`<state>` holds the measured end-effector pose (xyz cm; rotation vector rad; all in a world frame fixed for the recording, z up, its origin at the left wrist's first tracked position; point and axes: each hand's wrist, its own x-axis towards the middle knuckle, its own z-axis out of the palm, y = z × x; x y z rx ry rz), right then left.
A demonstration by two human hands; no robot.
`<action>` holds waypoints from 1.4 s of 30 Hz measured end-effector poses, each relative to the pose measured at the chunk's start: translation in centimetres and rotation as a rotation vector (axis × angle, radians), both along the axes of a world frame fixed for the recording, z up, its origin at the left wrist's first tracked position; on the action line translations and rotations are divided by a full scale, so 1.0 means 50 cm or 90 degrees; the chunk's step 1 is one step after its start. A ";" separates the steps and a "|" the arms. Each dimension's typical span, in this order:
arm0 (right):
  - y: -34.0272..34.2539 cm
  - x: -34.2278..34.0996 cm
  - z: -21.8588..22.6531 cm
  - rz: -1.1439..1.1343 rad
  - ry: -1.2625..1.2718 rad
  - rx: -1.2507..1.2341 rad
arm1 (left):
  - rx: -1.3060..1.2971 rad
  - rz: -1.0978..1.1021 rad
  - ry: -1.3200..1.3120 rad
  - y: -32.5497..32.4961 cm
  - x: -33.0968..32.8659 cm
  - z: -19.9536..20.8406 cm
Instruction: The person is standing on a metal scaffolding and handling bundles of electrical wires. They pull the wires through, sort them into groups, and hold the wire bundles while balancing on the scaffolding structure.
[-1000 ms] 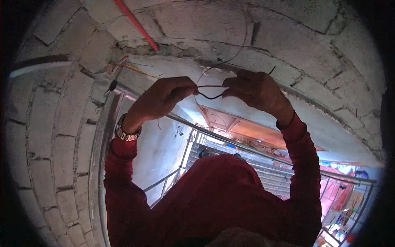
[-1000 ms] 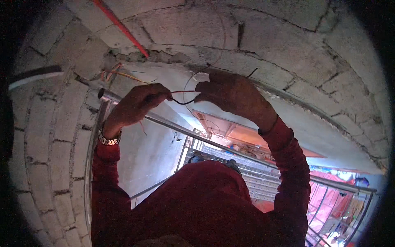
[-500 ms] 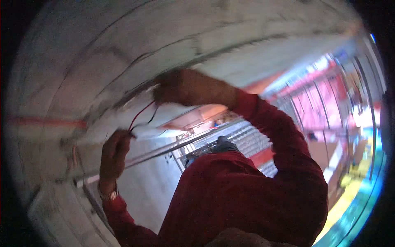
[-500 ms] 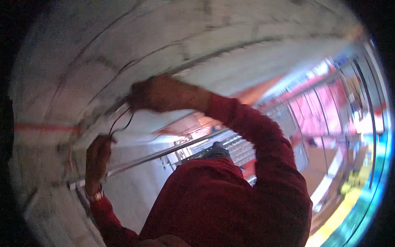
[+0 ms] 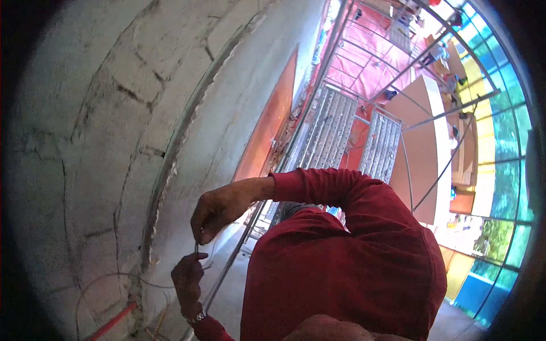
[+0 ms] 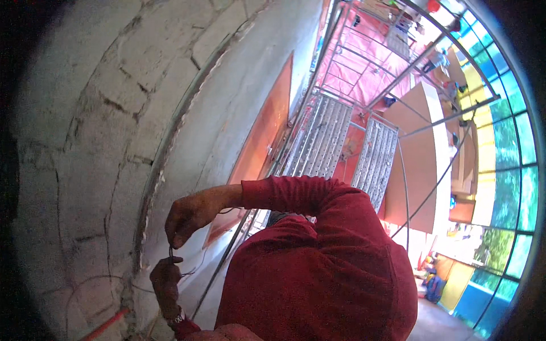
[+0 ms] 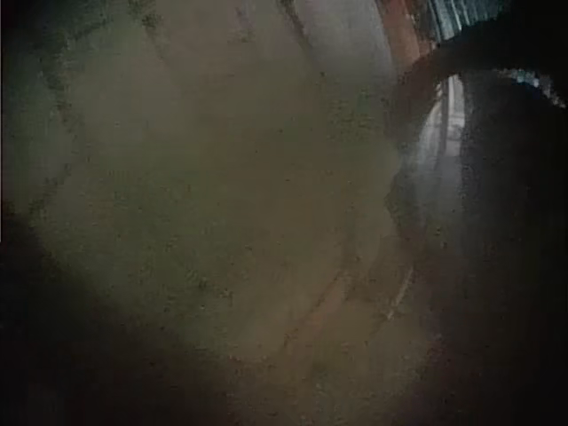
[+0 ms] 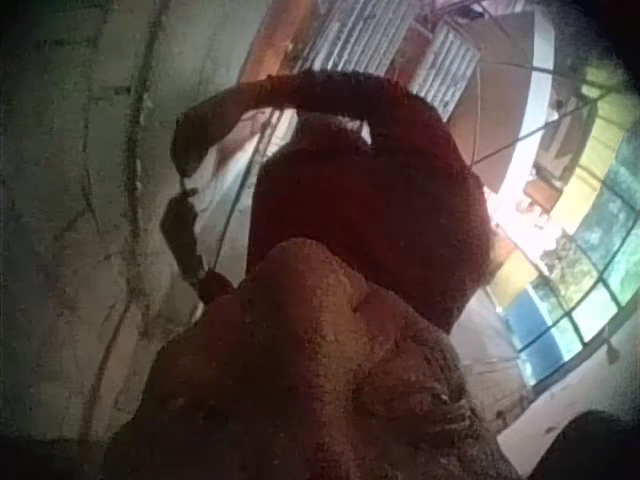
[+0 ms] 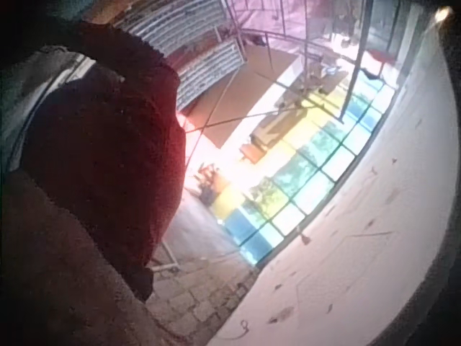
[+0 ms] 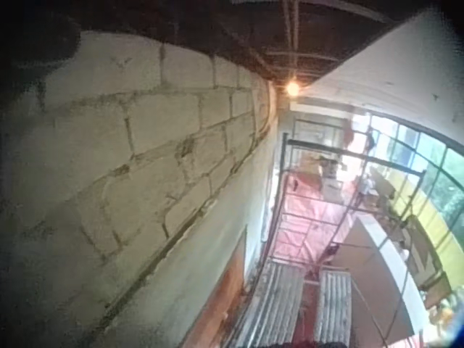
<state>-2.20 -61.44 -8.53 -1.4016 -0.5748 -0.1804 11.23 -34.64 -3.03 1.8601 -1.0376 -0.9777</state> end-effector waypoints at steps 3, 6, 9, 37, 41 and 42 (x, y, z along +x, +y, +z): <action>-0.023 -0.042 0.002 -0.040 0.011 -0.021 | 0.040 0.014 0.204 -0.027 0.014 -0.037; -0.021 -0.072 -0.067 -0.134 0.027 -0.115 | 0.010 -0.168 -0.118 -0.071 -0.015 -0.046; -0.006 -0.106 -0.146 -0.366 0.030 -0.310 | 0.017 -0.182 -0.128 -0.099 -0.047 -0.098; 0.111 -0.412 -0.108 -0.972 0.245 -0.556 | -0.131 -0.438 -0.071 -0.262 -0.218 -0.259; 0.036 -0.463 -0.129 -0.987 0.318 -0.414 | 0.015 -0.306 0.176 -0.284 -0.226 -0.301; 0.021 -0.473 -0.146 -0.973 0.396 -0.362 | 0.021 -0.313 0.172 -0.293 -0.231 -0.311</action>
